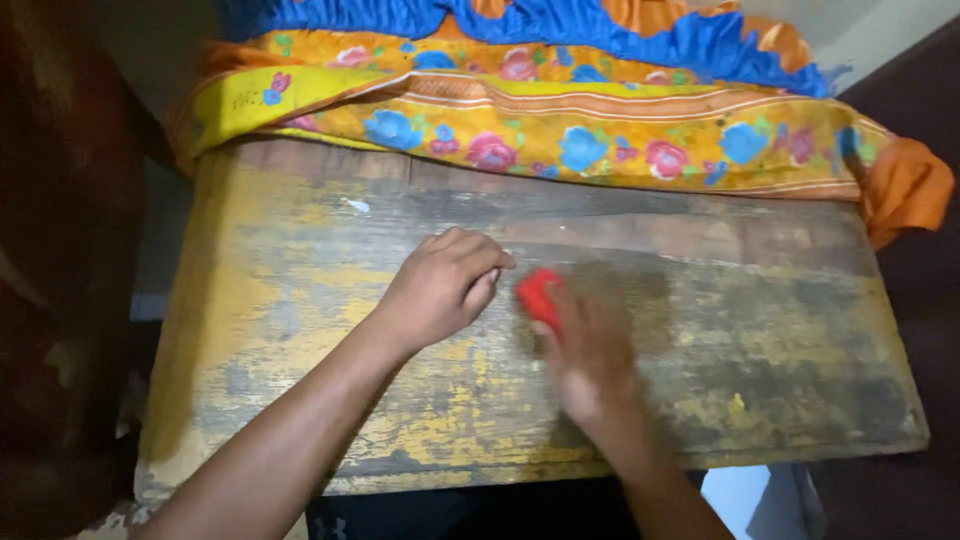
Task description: The person wipes a wooden table surface using a red cloth. They move the cloth back and forth across the tabletop, focusing on different areas to remove dust or residue.
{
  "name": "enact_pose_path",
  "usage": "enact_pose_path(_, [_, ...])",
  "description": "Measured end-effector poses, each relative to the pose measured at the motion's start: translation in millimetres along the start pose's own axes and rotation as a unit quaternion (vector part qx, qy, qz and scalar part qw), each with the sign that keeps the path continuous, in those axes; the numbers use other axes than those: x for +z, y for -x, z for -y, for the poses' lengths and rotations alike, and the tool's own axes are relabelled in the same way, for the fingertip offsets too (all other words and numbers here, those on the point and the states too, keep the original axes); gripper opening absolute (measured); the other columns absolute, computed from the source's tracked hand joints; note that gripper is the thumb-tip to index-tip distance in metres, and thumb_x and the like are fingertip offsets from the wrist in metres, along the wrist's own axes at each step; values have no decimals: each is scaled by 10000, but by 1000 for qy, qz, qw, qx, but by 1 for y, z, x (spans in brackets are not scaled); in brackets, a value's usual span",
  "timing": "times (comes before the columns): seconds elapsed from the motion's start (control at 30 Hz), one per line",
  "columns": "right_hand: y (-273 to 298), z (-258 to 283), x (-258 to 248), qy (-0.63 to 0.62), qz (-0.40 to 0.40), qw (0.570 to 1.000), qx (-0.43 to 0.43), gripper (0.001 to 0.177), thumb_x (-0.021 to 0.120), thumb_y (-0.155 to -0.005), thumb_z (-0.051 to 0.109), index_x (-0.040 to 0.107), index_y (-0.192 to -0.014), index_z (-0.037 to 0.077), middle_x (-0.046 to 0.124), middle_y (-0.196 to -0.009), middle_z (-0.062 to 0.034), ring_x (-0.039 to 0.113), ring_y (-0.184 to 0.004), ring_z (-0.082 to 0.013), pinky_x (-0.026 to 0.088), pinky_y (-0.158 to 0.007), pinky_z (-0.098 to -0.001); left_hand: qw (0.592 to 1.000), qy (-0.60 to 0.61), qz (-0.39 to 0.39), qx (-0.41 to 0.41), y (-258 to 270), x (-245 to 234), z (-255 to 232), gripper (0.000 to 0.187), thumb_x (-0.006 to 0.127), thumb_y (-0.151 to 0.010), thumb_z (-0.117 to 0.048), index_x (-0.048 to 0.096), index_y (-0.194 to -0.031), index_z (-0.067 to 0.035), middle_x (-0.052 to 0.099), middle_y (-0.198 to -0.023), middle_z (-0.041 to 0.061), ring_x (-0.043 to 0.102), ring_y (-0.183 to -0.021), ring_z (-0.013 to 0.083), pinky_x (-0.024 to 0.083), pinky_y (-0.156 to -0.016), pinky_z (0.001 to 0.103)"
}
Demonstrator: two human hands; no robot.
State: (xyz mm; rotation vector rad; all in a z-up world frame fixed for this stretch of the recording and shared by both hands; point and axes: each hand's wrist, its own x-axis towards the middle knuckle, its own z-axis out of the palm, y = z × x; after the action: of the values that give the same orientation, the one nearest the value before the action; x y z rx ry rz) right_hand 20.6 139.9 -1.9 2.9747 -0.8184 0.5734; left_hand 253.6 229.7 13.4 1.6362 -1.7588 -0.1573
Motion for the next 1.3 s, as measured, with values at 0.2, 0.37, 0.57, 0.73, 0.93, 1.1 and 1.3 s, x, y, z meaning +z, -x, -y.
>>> enact_pose_path(0.2, [-1,0,-14,-53,41,998,4,444,639,-972,379,617,-1362,166,651,-991,-113,674,-924,-335,517,-809,-457,999,-47,14,17,4,-4,-16,135,535,-964,-225,650,-1028,-196,670,-1073,39,622,-1108,300,516,-868,451])
enact_pose_path(0.37, [29,-73,-37,-79,44,991,100,415,706,-947,246,639,-1317,69,686,-1043,-207,680,-957,-447,538,-826,-535,992,-84,46,80,-17,5,-28,110,548,-950,-210,643,-978,-163,661,-1086,56,621,-1113,311,518,-857,456])
enact_pose_path(0.57, [67,-133,-69,-12,-5,965,261,444,679,-997,302,625,-1386,95,683,-1142,-245,659,-1069,-496,515,-896,-600,987,-57,62,133,-39,32,-37,123,532,-960,-208,628,-1012,-151,650,-1091,83,619,-1139,330,512,-900,469])
enact_pose_path(0.73, [58,-115,-63,5,-75,971,226,389,686,-1015,223,633,-1343,21,678,-1106,-258,668,-1050,-494,535,-900,-552,985,-40,116,124,-36,37,-44,238,508,-991,-204,668,-1144,-119,655,-1217,97,591,-1247,330,481,-984,480])
enact_pose_path(0.93, [35,-78,-4,7,-183,983,27,453,731,-944,222,654,-1367,80,702,-1051,-151,706,-952,-364,572,-849,-453,989,-12,94,111,-31,45,-27,197,543,-986,-208,673,-1109,-125,665,-1237,89,590,-1266,337,486,-982,491])
enact_pose_path(1.1, [12,-50,-27,-82,-33,996,6,497,769,-874,190,624,-1330,56,637,-901,-152,670,-773,-396,519,-699,-512,991,-26,77,104,-30,38,-36,136,563,-983,-197,682,-1006,-137,675,-1184,68,596,-1241,316,487,-960,470])
enact_pose_path(1.3, [45,-96,-70,-51,-67,993,85,483,771,-914,122,619,-1357,6,694,-1123,-230,690,-1020,-433,549,-866,-484,992,-34,66,104,-28,42,-30,134,566,-991,-204,690,-993,-155,679,-1177,30,598,-1242,279,492,-967,452])
